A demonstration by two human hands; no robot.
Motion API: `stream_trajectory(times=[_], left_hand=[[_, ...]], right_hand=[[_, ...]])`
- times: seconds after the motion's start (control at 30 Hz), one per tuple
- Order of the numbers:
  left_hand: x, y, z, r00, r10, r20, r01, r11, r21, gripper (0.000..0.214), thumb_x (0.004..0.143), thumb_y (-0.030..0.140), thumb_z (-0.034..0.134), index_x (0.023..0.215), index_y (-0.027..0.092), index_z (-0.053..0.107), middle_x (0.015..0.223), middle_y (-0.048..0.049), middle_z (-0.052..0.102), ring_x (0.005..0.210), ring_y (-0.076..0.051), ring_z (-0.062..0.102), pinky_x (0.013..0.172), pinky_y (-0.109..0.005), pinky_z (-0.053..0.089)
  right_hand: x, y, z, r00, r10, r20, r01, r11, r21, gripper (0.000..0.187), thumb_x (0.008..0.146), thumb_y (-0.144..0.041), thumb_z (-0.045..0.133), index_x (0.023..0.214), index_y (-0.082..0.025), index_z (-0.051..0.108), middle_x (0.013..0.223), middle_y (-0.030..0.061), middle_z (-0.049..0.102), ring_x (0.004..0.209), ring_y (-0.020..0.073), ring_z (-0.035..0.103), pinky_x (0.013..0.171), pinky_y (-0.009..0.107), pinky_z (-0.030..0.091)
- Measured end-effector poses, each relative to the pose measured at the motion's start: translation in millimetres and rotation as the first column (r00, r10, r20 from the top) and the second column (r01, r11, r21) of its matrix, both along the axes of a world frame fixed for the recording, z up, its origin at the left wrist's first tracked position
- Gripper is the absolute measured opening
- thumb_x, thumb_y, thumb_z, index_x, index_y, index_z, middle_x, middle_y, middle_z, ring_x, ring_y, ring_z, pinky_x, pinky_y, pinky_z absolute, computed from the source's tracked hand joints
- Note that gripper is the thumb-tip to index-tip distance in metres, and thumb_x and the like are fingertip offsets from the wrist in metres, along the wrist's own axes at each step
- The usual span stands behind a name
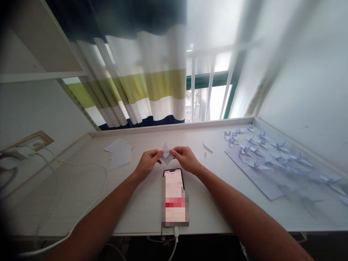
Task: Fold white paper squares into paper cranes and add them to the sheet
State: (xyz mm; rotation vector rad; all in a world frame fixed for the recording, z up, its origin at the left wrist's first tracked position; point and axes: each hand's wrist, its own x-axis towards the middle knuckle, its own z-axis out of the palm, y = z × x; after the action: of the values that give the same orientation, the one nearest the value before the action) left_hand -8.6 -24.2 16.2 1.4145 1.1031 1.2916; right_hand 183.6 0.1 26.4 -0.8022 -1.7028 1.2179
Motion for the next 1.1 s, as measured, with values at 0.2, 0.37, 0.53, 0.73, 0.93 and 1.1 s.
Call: stream_trajectory(times=[0.2, 0.37, 0.53, 0.73, 0.93, 1.1], left_hand=[[-0.4, 0.1, -0.8, 0.996, 0.074, 0.053, -0.073, 0.997, -0.022, 0.041, 0.081, 0.054, 0.072, 0.084, 0.013, 0.076, 0.073, -0.0057, 0.072, 0.062, -0.014, 0.060, 0.054, -0.024, 0.051], [0.1, -2.4, -0.1, 0.997, 0.050, 0.052, -0.050, 0.999, -0.012, 0.039, 0.079, 0.051, 0.076, 0.086, 0.012, 0.074, 0.074, -0.0069, 0.074, 0.061, -0.015, 0.064, 0.055, -0.027, 0.055], [2.6, -4.0, -0.8, 0.990, -0.044, 0.132, 0.047, 0.999, -0.021, 0.051, 0.075, 0.043, 0.081, 0.113, 0.012, 0.067, 0.086, -0.0078, 0.077, 0.078, -0.021, 0.073, 0.070, -0.034, 0.061], [3.1, -7.0, 0.1, 0.989, -0.104, 0.105, 0.104, 0.995, 0.008, 0.056, 0.078, 0.035, 0.080, 0.125, 0.017, 0.056, 0.081, -0.0039, 0.077, 0.072, -0.017, 0.072, 0.074, -0.032, 0.059], [3.6, -5.1, -0.9, 0.988, -0.111, 0.103, 0.112, 0.994, -0.010, 0.031, 0.076, 0.032, 0.080, 0.099, 0.013, 0.071, 0.082, -0.0062, 0.076, 0.074, -0.018, 0.071, 0.073, -0.033, 0.060], [0.4, -4.6, 2.6, 0.986, -0.079, 0.149, 0.090, 0.994, -0.068, 0.029, 0.075, 0.023, 0.073, 0.101, 0.012, 0.076, 0.093, -0.0084, 0.077, 0.077, -0.019, 0.071, 0.076, -0.037, 0.062]], right_hand=[[2.2, -3.8, 2.1, 0.998, 0.046, 0.045, -0.052, 0.987, 0.152, 0.034, 0.090, -0.034, 0.066, 0.121, -0.022, 0.067, 0.096, 0.0056, 0.073, 0.088, 0.0195, 0.069, 0.085, 0.039, 0.058], [-2.8, -7.7, 1.8, 0.991, 0.025, 0.133, -0.052, 0.977, 0.209, 0.026, 0.086, -0.030, 0.069, 0.110, -0.021, 0.073, 0.104, 0.0071, 0.074, 0.096, 0.0213, 0.069, 0.087, 0.041, 0.059], [-4.8, -6.4, 2.4, 0.989, -0.093, 0.117, 0.065, 0.974, 0.219, 0.022, 0.088, -0.037, 0.069, 0.101, -0.020, 0.074, 0.099, 0.0073, 0.076, 0.091, 0.0215, 0.071, 0.082, 0.039, 0.059], [-4.0, -2.8, 0.2, 0.993, -0.114, 0.032, 0.112, 0.993, 0.043, 0.032, 0.085, -0.048, 0.072, 0.088, -0.017, 0.071, 0.085, 0.0081, 0.076, 0.078, 0.0217, 0.071, 0.073, 0.037, 0.057], [-6.3, 0.3, -5.3, 0.988, -0.124, -0.097, 0.119, 0.991, -0.057, 0.031, 0.081, -0.045, 0.075, 0.093, -0.017, 0.066, 0.075, 0.0038, 0.074, 0.068, 0.0186, 0.068, 0.065, 0.032, 0.054], [-3.1, -0.4, -1.7, 0.997, -0.075, -0.017, 0.075, 0.997, 0.032, 0.024, 0.086, -0.040, 0.069, 0.093, -0.018, 0.072, 0.089, 0.0064, 0.075, 0.082, 0.0201, 0.069, 0.077, 0.036, 0.056]])
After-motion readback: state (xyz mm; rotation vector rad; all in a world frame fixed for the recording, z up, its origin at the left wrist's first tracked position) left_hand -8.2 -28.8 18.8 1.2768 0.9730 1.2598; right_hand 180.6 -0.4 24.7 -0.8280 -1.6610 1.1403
